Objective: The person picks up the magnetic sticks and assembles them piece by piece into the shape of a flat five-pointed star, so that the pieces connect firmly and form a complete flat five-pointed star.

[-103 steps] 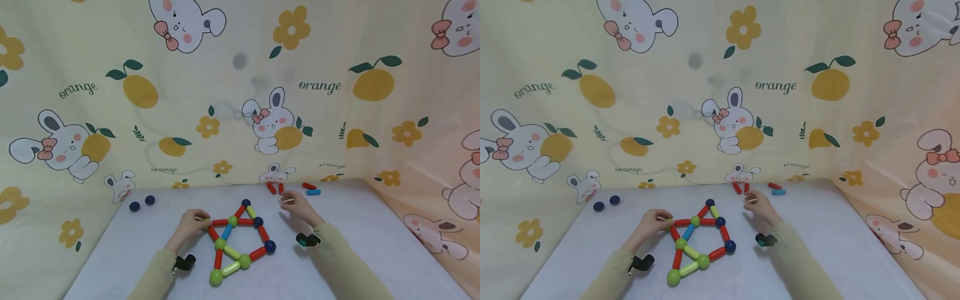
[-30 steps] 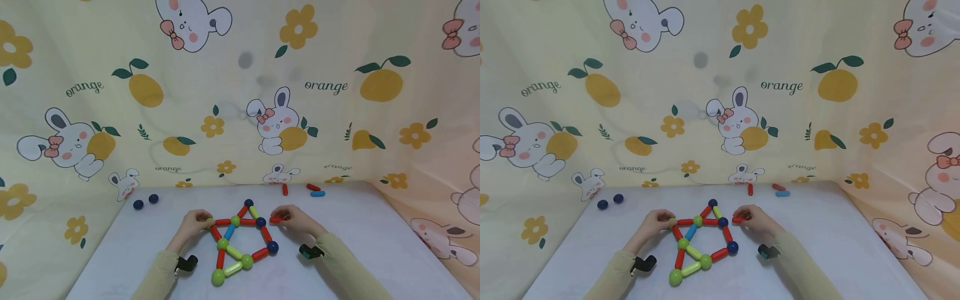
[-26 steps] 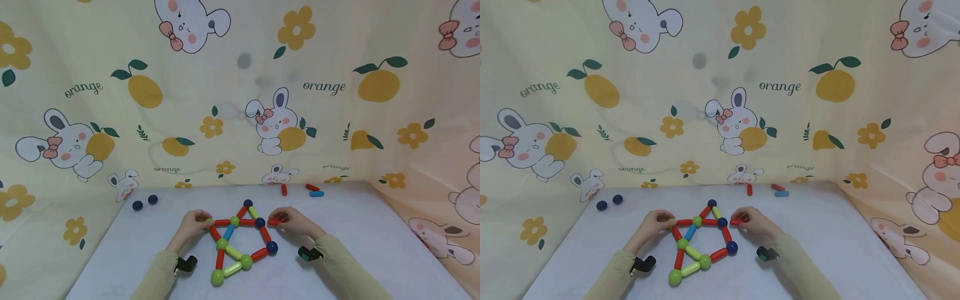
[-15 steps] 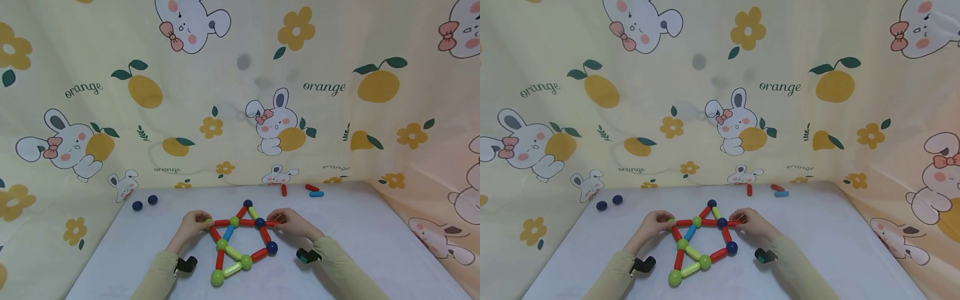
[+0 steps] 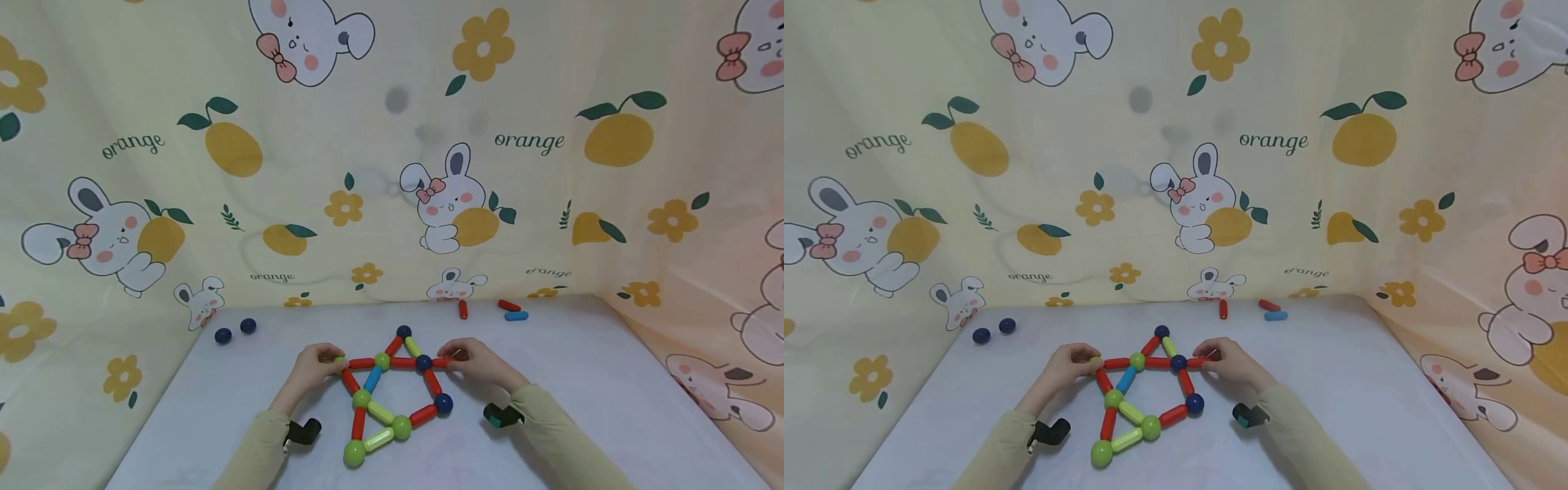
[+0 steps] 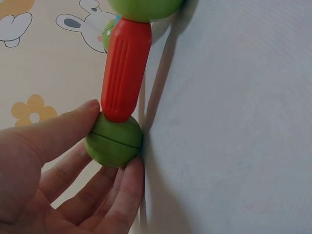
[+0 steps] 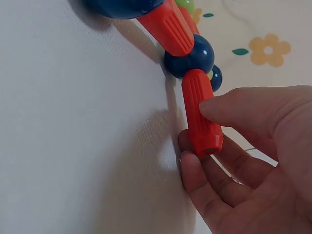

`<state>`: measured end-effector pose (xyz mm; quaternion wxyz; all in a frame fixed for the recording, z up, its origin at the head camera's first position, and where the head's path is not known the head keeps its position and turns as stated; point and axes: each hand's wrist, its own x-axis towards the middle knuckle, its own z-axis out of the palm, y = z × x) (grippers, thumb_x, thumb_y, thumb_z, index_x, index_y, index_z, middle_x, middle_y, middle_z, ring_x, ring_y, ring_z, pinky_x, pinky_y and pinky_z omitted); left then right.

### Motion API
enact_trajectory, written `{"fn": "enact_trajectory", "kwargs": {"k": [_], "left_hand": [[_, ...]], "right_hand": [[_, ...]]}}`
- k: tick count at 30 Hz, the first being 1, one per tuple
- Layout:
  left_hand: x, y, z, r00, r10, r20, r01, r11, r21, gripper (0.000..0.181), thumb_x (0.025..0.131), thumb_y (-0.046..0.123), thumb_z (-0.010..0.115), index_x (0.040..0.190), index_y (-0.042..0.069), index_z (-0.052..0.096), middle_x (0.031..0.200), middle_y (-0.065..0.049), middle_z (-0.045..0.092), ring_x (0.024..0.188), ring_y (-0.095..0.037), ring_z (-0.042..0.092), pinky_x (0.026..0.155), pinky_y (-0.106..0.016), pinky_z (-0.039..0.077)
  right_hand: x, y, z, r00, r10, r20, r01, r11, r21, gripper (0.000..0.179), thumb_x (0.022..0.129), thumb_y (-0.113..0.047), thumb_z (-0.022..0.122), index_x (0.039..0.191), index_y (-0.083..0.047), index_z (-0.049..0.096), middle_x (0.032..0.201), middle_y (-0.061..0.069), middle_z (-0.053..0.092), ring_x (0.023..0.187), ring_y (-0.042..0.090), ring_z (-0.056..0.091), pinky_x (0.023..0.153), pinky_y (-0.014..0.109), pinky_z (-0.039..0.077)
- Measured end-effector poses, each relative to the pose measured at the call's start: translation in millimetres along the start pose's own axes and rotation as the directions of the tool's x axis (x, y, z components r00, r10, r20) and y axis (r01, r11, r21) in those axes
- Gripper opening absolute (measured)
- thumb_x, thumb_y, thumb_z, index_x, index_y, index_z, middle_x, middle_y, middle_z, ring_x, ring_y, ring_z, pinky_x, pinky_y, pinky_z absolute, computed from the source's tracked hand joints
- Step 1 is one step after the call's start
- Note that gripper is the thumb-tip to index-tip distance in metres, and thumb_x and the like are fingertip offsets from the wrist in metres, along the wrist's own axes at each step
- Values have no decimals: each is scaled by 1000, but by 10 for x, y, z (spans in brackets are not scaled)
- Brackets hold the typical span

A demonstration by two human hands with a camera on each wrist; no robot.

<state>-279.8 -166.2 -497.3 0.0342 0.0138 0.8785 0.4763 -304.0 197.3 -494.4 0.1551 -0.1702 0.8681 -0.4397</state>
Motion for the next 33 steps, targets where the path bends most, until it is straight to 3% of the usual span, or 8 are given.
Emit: {"fn": "enact_trajectory", "kwargs": {"k": [5,13,18,27,33], "left_hand": [[4,-14,-9,1000,-10,-5,10,1000,3,24,83,20,76,103,7,69,92,0,65,85,-18,57,79,-35,52],[-9,-32,-39,1000,8,-9,-8,1000,7,23,82,20,76,101,8,70,92,0,65,84,-19,56,77,-34,51],[2,-38,-44,1000,-5,-11,5,1000,3,23,82,21,77,101,9,70,92,0,65,84,-19,56,77,-34,51],[25,-41,-33,1000,2,4,-2,1000,-8,24,82,20,76,102,8,70,92,0,65,85,-19,57,78,-35,52],[24,-28,-27,1000,17,5,-17,1000,-4,24,82,20,77,101,8,70,92,0,66,86,-19,57,79,-36,52]], "right_hand": [[26,-5,-103,999,-43,1,43,999,-11,26,89,-9,67,115,-7,64,105,5,64,96,22,57,85,37,51],[141,69,-377,972,-64,-225,57,998,-39,47,88,-6,68,131,1,50,122,20,57,110,35,55,92,47,48],[250,155,-498,957,-40,-288,26,998,-53,57,87,-8,70,137,-1,42,132,21,49,119,39,47,98,52,42],[507,391,-611,956,82,-280,-98,994,-47,64,87,-14,71,143,-10,39,142,18,41,129,39,39,102,55,37],[598,468,-599,954,95,-285,-117,991,-62,70,86,-15,72,145,-11,35,144,17,40,129,38,37,103,56,35]]}}
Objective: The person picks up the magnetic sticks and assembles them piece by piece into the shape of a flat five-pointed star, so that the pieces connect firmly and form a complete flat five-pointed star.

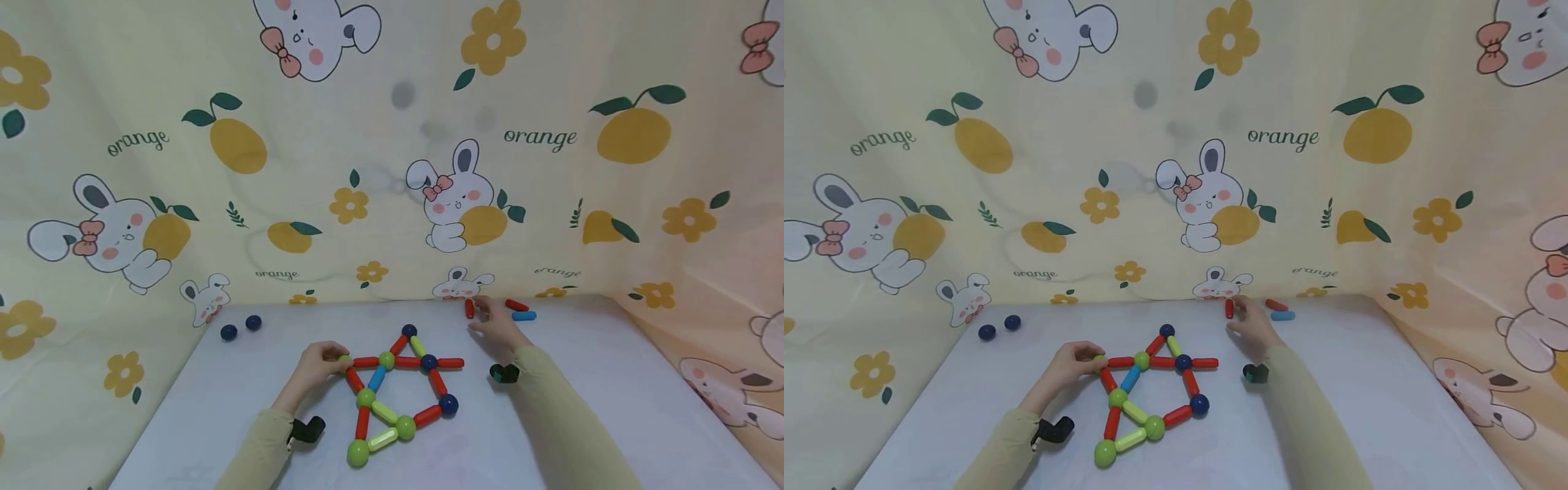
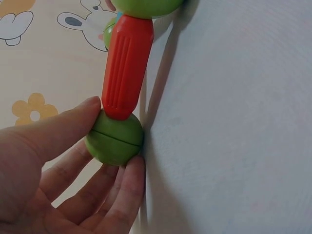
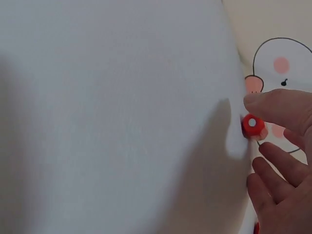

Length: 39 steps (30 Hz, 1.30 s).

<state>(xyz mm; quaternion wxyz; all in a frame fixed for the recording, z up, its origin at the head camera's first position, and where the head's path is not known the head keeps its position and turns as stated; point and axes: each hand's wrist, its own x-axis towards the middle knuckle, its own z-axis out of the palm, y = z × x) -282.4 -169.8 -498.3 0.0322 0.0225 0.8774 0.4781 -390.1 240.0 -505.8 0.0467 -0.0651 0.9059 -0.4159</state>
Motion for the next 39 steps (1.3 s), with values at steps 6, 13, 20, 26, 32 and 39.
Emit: {"fn": "enact_trajectory", "kwargs": {"k": [6,13,20,26,32,39], "left_hand": [[17,-21,2,1000,-4,1,4,1000,-1,24,82,21,77,100,7,70,93,0,66,86,-17,59,77,-35,53],[20,-21,-3,1000,-12,1,12,1000,-14,23,82,21,77,99,8,71,92,-1,66,85,-17,58,75,-33,53],[20,-26,7,1000,-7,-3,7,1000,-11,21,82,20,77,99,8,70,92,-1,66,86,-17,59,77,-34,53],[8,-3,12,1000,-8,-4,8,1000,-11,22,83,20,76,100,7,70,92,-1,66,86,-18,58,78,-35,53],[-13,15,7,1000,2,1,-2,1000,-19,22,83,19,76,100,6,70,92,-1,66,85,-18,58,78,-35,53],[-22,31,-5,1000,-3,3,3,1000,-3,24,83,19,76,101,5,70,93,-2,66,86,-18,59,78,-35,53]], "right_hand": [[10,-46,55,1000,-21,6,21,1000,-4,68,86,-13,70,145,-9,35,142,17,41,127,37,37,103,55,35],[-4,-102,128,996,-74,39,72,996,61,52,87,-1,64,136,-9,48,133,13,50,118,34,45,100,48,42],[-46,-188,205,994,-90,56,89,995,34,40,87,5,61,124,-10,61,125,10,55,113,31,48,98,49,42],[-78,-195,250,993,-104,49,105,994,-23,36,88,6,58,120,-10,63,122,8,58,112,29,49,99,49,42],[-200,-233,210,991,-128,48,130,991,-43,35,89,5,59,119,-12,64,120,6,59,110,27,50,97,47,44],[-489,-339,76,957,-276,89,280,960,-24,34,87,8,61,116,-10,66,110,1,64,102,23,56,90,43,49]]}}
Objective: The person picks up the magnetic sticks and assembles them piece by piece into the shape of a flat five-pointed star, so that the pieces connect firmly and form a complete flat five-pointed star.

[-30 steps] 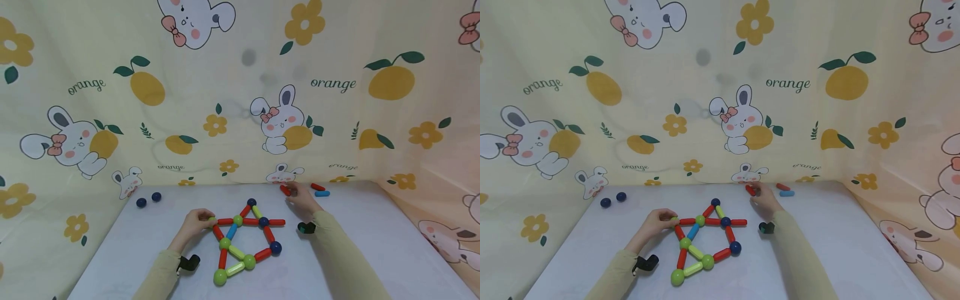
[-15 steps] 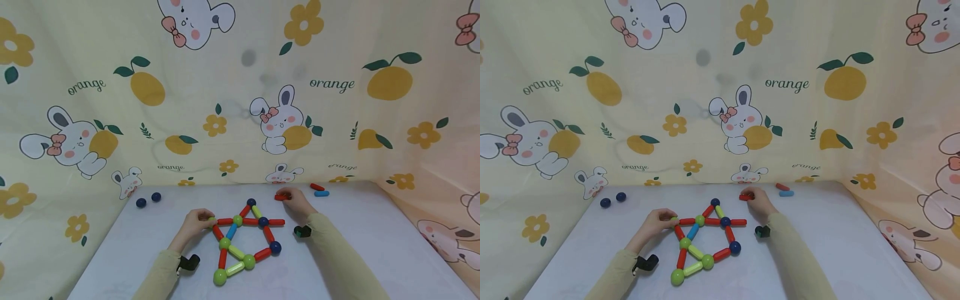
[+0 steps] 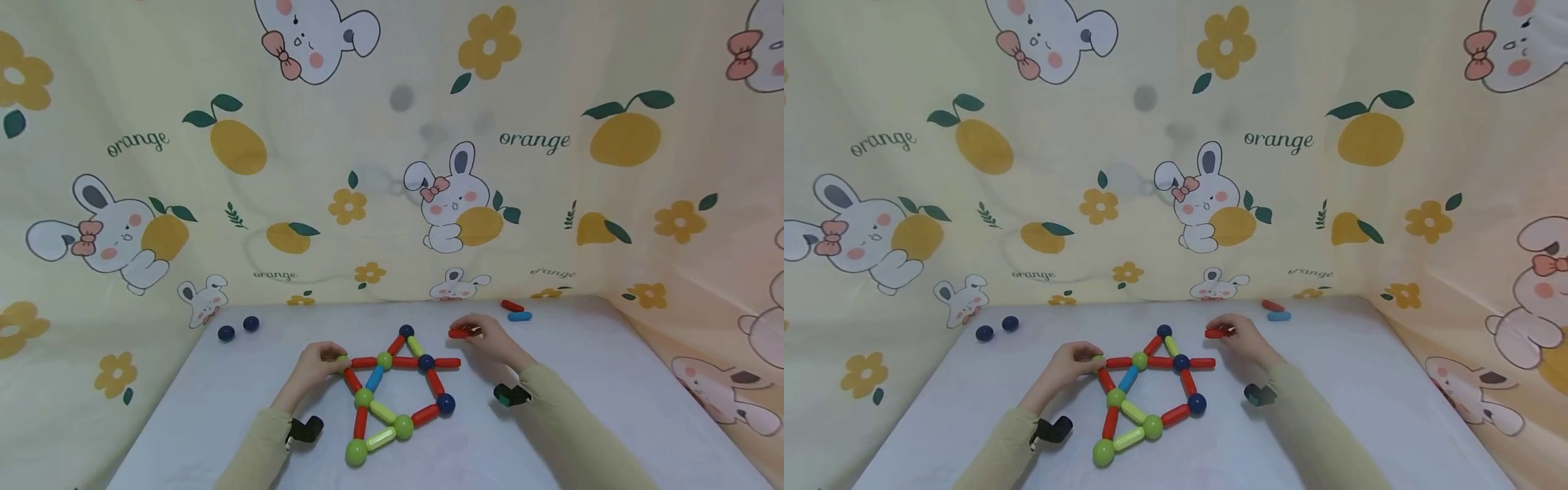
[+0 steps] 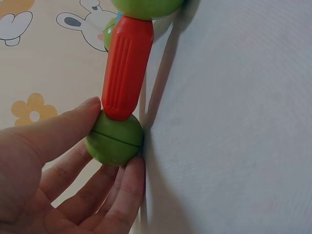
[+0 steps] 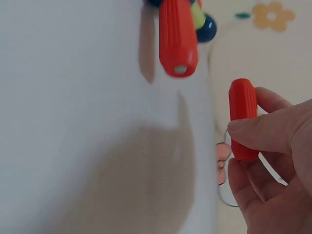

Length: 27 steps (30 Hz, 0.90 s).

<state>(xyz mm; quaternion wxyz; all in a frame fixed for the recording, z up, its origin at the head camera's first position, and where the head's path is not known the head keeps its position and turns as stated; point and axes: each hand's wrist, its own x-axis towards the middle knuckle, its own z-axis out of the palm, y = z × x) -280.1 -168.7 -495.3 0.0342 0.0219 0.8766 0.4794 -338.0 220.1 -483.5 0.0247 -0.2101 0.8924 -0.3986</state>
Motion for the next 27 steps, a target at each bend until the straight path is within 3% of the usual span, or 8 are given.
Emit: {"fn": "enact_trajectory", "kwargs": {"k": [5,13,21,27], "left_hand": [[16,-5,1,1000,-13,-13,13,1000,16,22,83,20,76,100,8,70,92,-1,66,86,-18,58,78,-34,52],[17,-15,17,1000,-21,-12,21,1000,15,24,83,20,76,101,7,70,92,-1,65,86,-19,57,78,-35,52],[29,-37,23,1000,-27,-16,27,1000,13,24,83,21,76,101,8,70,93,0,65,86,-18,56,78,-35,51],[30,-36,32,999,-32,-16,32,999,-1,23,82,20,77,101,8,70,92,-1,65,85,-19,56,77,-34,51]], "right_hand": [[-279,-111,-68,992,-110,59,109,994,9,34,86,6,64,116,-9,66,108,-3,65,100,21,58,88,43,50],[-659,-171,-40,977,-114,180,112,993,21,35,87,7,62,113,-16,68,106,-9,63,100,18,55,88,37,49],[-781,-222,111,954,-121,273,119,993,24,32,89,4,62,109,-20,68,104,-10,64,99,15,56,93,43,46],[-759,-234,183,950,-115,290,119,993,6,31,88,4,63,107,-21,69,103,-12,62,99,14,56,92,38,48]]}}
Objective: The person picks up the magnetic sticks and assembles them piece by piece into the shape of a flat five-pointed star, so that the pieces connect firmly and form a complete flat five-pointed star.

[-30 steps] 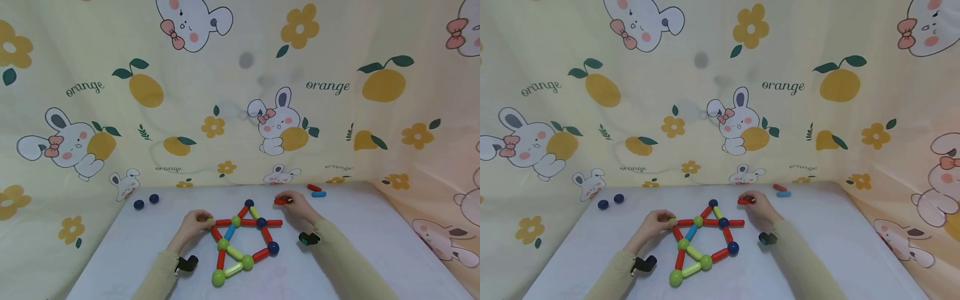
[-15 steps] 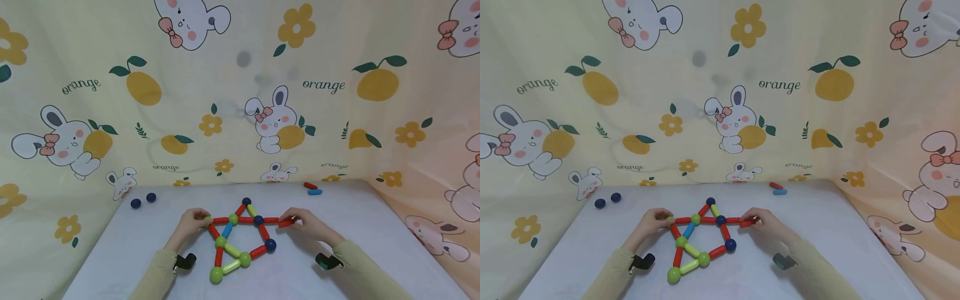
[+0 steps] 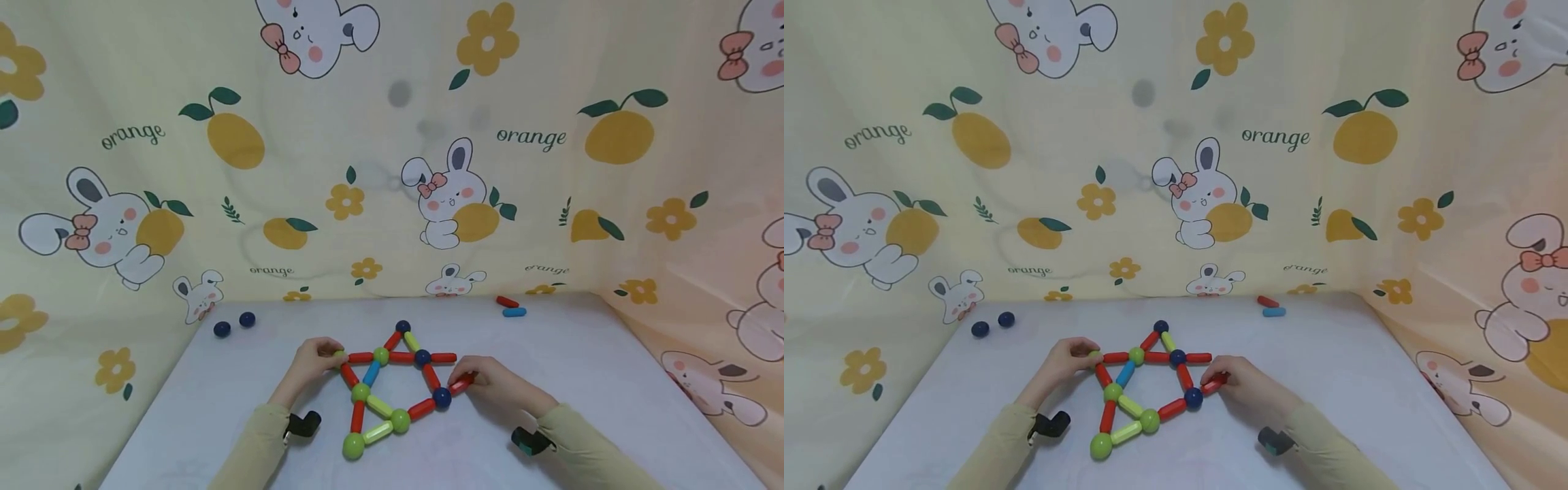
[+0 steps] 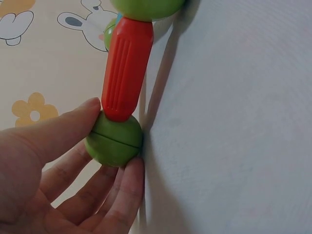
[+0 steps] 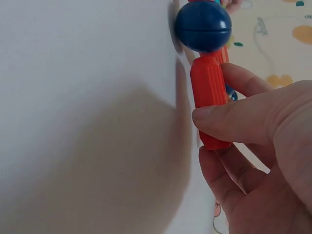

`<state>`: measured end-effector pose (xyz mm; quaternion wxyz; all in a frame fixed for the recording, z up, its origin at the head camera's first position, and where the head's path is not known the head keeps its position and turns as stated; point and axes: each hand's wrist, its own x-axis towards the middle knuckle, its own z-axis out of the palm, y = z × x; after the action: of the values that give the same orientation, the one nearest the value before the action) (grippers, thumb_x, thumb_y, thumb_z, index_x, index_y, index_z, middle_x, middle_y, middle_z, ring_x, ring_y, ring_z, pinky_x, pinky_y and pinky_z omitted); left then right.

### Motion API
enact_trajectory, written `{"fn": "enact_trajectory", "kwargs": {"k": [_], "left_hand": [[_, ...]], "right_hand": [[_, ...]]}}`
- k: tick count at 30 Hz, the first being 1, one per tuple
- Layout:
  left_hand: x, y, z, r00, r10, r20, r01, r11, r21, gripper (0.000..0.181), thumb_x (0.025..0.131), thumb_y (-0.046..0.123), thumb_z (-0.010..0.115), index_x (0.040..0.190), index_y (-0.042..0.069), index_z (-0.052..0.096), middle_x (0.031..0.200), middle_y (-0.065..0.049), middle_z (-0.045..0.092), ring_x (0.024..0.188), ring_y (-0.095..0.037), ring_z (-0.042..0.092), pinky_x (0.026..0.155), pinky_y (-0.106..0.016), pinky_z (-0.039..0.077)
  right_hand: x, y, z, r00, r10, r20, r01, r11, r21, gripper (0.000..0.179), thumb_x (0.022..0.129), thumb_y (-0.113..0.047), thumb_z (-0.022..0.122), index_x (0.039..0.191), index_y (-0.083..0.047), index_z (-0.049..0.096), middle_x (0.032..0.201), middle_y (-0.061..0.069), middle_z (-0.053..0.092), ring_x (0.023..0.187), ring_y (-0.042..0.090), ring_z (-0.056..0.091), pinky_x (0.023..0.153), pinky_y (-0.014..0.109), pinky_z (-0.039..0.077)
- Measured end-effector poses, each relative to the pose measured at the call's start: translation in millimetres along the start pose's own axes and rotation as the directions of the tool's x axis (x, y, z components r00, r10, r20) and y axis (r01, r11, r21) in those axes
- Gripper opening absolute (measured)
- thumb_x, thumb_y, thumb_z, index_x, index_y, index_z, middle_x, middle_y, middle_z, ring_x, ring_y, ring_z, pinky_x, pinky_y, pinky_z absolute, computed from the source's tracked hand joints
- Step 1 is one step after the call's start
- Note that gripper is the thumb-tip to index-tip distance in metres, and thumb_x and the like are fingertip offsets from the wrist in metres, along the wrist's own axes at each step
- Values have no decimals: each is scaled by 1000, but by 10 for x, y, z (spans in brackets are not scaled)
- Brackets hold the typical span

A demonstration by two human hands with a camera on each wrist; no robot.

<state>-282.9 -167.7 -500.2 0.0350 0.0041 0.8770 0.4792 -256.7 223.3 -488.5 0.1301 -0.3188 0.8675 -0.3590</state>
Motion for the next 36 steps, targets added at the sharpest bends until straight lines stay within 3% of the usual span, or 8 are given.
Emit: {"fn": "enact_trajectory", "kwargs": {"k": [5,16,22,27,31,36], "left_hand": [[-7,-6,-9,1000,1,1,-1,1000,-4,24,82,22,77,101,9,70,93,0,65,86,-19,56,77,-34,51],[-11,8,4,1000,-9,-11,9,1000,-9,24,82,20,77,101,8,70,93,-1,65,86,-19,57,77,-34,52],[-31,27,-4,1000,-1,-8,1,1000,-1,25,82,20,77,102,7,69,93,-1,65,85,-18,57,78,-34,52],[-48,42,-14,1000,4,0,-4,1000,19,23,83,19,76,101,7,69,92,-1,65,84,-18,57,76,-33,52],[-64,80,-44,1000,14,26,-14,1000,20,21,86,21,72,101,7,70,92,-1,65,83,-18,57,73,-32,52],[-44,115,-75,999,21,37,-22,999,24,19,90,21,67,102,7,71,92,-1,66,83,-18,58,70,-31,52]], "right_hand": [[35,-5,33,1000,5,7,-5,1000,17,30,89,3,63,108,-19,68,103,-13,62,98,15,56,92,40,49],[19,-32,40,995,92,-39,-89,993,73,32,88,3,63,115,-15,66,107,-7,64,101,19,57,91,42,50],[-99,-153,-14,987,101,-126,-86,989,122,30,90,5,59,117,-8,64,112,5,65,105,25,57,93,48,47],[-249,-238,-73,981,113,-157,-89,984,153,23,94,-5,60,117,-3,62,112,10,64,104,27,59,90,41,50],[-343,-260,-16,982,175,-71,-145,940,309,25,96,-17,58,117,-4,62,111,10,65,101,28,59,87,38,50],[-385,-342,157,982,174,72,-187,849,494,33,101,-24,50,118,2,58,108,17,65,96,34,60,82,35,52]]}}
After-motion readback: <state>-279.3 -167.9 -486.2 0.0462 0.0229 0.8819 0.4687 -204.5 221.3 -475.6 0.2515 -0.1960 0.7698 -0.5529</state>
